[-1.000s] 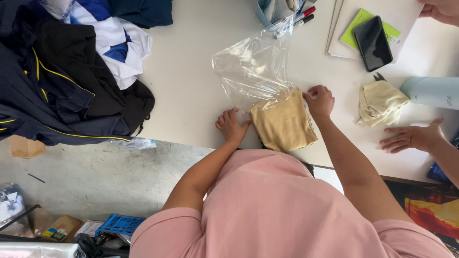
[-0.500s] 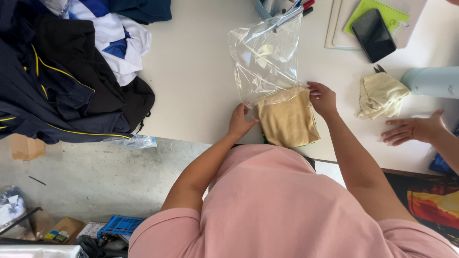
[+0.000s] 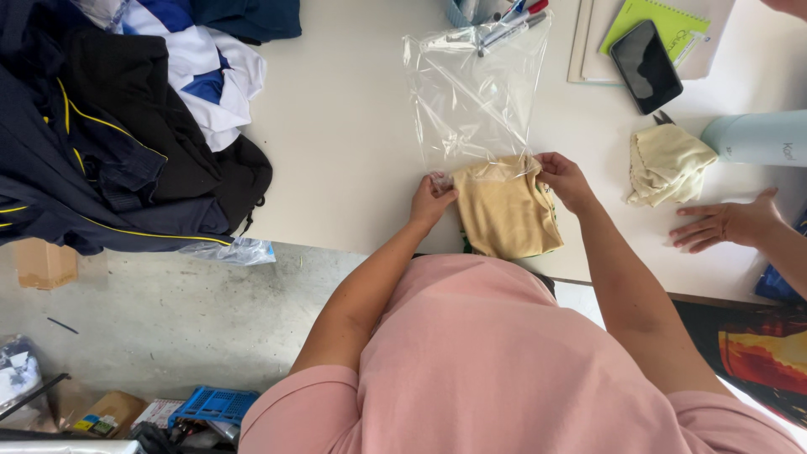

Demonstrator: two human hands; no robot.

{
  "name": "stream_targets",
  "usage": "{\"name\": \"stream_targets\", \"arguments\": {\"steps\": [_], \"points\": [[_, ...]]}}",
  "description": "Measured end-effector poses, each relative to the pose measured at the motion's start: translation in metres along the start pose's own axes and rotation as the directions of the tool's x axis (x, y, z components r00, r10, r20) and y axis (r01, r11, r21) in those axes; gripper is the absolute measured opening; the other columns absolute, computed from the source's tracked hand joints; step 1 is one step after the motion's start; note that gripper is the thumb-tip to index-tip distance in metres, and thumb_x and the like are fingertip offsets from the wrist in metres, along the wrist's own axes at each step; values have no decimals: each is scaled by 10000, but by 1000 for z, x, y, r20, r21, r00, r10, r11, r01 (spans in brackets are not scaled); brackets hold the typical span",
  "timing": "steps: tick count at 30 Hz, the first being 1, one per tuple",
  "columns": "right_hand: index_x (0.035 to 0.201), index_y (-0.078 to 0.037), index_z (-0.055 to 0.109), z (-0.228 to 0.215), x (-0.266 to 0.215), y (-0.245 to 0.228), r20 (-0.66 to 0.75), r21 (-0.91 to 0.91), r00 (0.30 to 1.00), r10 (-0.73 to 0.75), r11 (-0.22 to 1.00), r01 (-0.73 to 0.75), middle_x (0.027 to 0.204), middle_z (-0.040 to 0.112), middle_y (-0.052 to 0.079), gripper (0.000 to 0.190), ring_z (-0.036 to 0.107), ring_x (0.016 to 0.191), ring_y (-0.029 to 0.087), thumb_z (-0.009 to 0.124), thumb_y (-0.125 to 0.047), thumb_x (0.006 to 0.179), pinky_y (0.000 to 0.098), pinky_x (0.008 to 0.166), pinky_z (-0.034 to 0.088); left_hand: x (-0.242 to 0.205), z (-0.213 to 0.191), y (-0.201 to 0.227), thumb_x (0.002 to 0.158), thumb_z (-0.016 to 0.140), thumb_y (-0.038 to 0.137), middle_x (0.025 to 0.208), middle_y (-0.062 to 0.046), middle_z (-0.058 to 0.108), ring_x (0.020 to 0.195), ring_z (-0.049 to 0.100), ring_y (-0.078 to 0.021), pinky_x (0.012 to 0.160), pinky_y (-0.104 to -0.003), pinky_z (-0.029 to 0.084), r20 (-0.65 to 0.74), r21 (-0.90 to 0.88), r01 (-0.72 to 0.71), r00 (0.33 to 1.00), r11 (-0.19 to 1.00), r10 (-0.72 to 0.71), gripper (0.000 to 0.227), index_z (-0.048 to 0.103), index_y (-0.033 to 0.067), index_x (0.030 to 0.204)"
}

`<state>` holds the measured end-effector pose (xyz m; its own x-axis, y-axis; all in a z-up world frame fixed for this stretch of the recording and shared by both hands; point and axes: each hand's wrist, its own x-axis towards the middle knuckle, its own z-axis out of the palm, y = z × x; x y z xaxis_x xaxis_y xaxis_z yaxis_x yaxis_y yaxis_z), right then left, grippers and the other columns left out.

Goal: The person folds a green and beige t-shirt, places it into a clear plastic bag, and seals the bag. They then use a marker to write on the bag before setting it aside. The process is repeated with another shirt.

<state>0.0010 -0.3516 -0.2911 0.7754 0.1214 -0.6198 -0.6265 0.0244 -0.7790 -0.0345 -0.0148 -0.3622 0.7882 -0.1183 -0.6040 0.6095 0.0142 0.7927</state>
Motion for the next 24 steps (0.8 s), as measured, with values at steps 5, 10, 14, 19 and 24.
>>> {"name": "stream_targets", "arguments": {"steps": [5,10,14,19,24], "points": [[1242,-1,631,24,-3,-12,-223,-73,974,30,996,-47,1046,739,72,349,682,896,121,666,15,894,256,798,550,2,13,1,849,787,195,1002,-72,751,889,723,-180,834,-339,561,-195,225,-37,977,974,82,327,635,52,1100],[1021,10,719,44,4,-5,-595,-349,804,9,898,-268,886,737,72,183,680,771,133,782,-86,878,287,714,553,1,21,0,923,747,283,854,-77,763,746,709,-205,752,-352,564,-310,345,35,947,938,79,246,697,46,968],[1086,-3,742,39,9,16,-576,-489,807,-129,845,-214,922,759,81,204,698,795,142,744,-130,927,291,748,541,-9,23,3,867,763,311,868,-55,759,770,720,-179,742,-336,575,-295,238,-24,951,971,96,312,684,66,1045],[1315,-27,642,13,-14,25,-142,13,987,-68,997,71,1135,739,25,440,683,998,79,756,-200,926,244,876,545,-13,23,9,754,835,335,846,-68,740,751,716,-196,722,-343,578,-256,253,-82,955,964,148,487,638,49,1096],[1179,-18,691,26,-27,23,-408,-440,911,-51,886,-147,1008,749,48,424,693,854,112,809,-280,868,296,769,562,-10,29,2,792,807,412,822,-96,738,758,700,-274,714,-413,550,-233,469,88,972,879,27,408,669,45,908]]}}
